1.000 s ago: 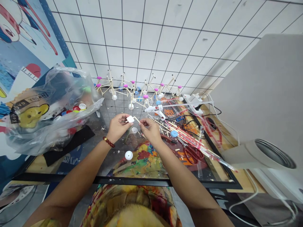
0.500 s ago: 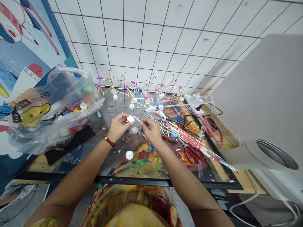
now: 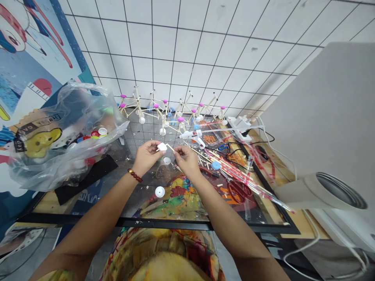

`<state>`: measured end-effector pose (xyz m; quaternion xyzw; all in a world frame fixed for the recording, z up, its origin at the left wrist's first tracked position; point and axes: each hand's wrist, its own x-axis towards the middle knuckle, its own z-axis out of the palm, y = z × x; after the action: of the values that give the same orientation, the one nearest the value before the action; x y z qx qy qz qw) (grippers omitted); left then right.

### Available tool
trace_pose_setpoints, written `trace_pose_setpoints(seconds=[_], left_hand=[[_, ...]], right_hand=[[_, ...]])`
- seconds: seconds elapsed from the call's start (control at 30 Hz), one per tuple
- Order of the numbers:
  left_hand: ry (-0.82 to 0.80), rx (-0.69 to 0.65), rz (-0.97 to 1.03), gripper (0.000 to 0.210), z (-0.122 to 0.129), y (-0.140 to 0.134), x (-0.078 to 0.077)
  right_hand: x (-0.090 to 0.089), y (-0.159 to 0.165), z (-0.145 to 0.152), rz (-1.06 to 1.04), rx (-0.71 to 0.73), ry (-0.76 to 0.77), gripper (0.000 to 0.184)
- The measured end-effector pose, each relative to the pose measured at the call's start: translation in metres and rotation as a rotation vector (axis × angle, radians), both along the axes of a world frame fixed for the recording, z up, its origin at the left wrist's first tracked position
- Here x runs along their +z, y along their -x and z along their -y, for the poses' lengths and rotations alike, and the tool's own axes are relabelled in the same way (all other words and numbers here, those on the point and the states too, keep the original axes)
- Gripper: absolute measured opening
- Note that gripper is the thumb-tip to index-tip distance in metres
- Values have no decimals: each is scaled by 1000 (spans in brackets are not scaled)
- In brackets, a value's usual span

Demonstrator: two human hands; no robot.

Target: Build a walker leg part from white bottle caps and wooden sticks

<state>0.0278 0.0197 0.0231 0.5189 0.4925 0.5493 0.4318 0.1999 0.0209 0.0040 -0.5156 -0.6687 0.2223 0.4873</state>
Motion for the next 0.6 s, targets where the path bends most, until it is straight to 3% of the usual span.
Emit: trace_pose_setpoints(seconds=[0.6], left_hand=[[1, -11, 8, 40, -3, 1, -6]], right_hand=[[-2, 0, 1, 18, 9, 2, 12]])
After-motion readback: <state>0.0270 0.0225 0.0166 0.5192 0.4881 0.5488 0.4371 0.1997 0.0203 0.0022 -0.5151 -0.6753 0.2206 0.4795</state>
